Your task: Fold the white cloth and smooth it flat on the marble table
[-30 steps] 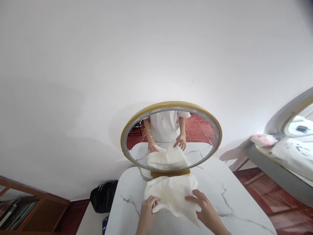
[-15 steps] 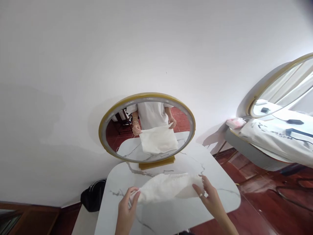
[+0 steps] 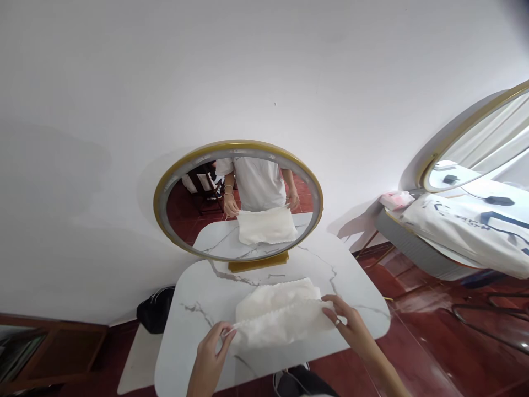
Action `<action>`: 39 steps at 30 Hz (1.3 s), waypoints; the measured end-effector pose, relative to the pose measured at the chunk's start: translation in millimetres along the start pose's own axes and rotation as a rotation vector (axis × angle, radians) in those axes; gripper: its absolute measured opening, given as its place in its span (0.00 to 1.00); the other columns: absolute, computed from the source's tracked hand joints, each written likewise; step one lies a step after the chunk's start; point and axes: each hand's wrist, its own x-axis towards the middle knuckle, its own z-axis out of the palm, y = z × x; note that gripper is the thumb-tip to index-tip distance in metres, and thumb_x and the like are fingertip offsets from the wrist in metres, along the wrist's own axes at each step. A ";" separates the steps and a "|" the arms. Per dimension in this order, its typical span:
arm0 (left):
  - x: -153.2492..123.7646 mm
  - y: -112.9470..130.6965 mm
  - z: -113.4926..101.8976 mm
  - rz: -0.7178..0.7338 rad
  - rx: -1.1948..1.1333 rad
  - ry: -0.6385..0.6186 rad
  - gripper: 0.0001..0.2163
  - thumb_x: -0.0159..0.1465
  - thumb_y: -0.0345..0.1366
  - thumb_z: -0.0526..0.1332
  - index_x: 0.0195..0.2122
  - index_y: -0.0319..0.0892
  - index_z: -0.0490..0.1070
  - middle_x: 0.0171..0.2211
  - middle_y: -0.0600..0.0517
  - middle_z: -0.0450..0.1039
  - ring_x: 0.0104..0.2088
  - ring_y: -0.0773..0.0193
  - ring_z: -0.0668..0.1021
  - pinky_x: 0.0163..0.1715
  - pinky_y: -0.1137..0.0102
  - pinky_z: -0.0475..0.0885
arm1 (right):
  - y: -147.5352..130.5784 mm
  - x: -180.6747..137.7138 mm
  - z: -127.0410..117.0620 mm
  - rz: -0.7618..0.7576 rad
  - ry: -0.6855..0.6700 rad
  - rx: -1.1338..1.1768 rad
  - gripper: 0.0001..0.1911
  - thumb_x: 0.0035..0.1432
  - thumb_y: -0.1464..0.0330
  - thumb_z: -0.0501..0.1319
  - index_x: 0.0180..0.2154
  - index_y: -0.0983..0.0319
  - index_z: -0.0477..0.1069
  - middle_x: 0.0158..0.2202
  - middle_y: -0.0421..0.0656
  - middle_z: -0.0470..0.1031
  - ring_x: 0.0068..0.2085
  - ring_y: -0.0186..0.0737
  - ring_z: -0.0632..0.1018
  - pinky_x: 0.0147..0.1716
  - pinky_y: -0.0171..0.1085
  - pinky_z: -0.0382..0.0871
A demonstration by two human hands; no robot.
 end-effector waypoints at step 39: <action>-13.1 189.6 -46.1 0.297 0.081 0.081 0.07 0.59 0.42 0.65 0.27 0.47 0.73 0.29 0.57 0.78 0.35 0.64 0.81 0.37 0.77 0.75 | -75.2 0.0 -231.0 0.002 0.339 0.235 0.14 0.36 0.58 0.74 0.26 0.57 0.78 0.26 0.42 0.77 0.25 0.40 0.74 0.18 0.35 0.70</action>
